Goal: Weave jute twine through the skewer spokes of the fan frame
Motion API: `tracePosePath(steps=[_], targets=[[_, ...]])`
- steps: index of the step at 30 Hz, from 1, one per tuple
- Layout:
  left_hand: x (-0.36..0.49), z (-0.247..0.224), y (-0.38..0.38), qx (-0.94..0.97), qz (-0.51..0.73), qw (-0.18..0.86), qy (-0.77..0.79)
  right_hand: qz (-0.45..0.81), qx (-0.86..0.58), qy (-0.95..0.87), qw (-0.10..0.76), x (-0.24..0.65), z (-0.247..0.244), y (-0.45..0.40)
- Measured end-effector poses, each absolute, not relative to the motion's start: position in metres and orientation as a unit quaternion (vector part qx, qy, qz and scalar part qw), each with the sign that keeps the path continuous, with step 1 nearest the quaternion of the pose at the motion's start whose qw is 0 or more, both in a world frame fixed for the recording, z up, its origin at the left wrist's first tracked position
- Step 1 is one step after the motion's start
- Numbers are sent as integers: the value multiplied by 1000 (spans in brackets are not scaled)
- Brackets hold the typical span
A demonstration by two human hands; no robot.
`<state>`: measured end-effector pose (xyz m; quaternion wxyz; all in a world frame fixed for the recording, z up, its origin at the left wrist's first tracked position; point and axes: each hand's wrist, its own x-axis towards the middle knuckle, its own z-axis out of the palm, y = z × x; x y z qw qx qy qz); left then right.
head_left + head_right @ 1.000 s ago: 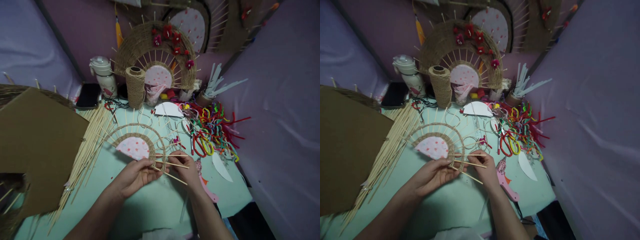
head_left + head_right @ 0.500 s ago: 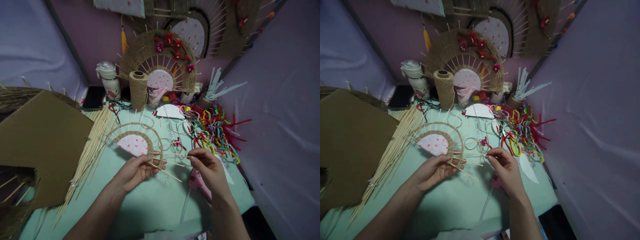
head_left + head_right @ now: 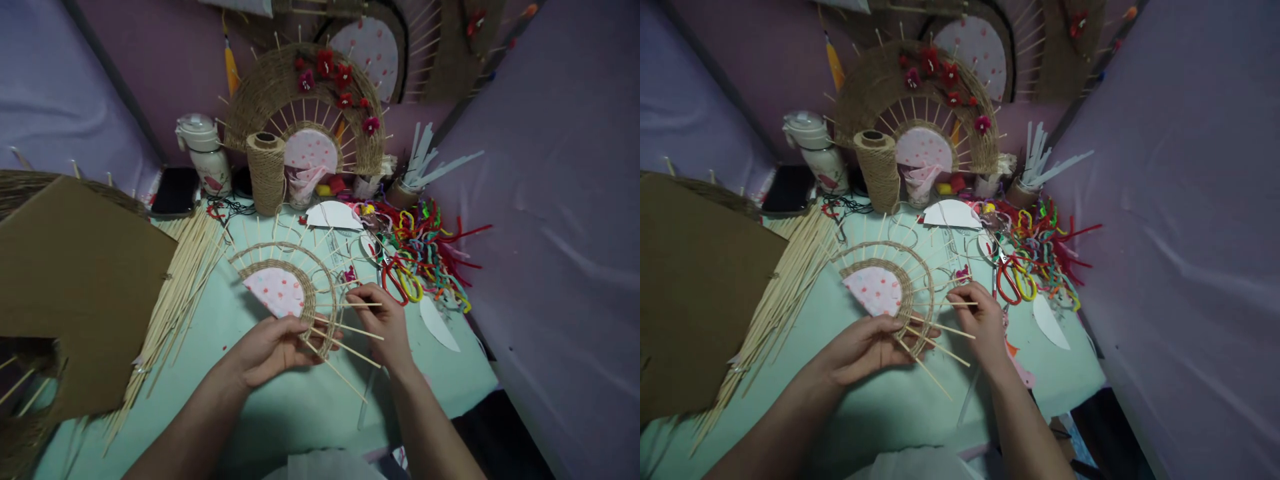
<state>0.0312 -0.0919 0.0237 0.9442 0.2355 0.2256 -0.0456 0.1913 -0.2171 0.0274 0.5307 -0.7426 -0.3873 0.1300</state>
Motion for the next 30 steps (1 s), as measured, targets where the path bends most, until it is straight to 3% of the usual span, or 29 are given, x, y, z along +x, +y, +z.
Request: tracePosePath(steps=[12, 30], targets=[[31, 29, -94, 254, -3, 939, 231, 168, -750, -330, 548, 178, 21, -210], [27, 30, -88, 345, 1, 894, 285, 125, -780, -315, 526, 199, 28, -234]])
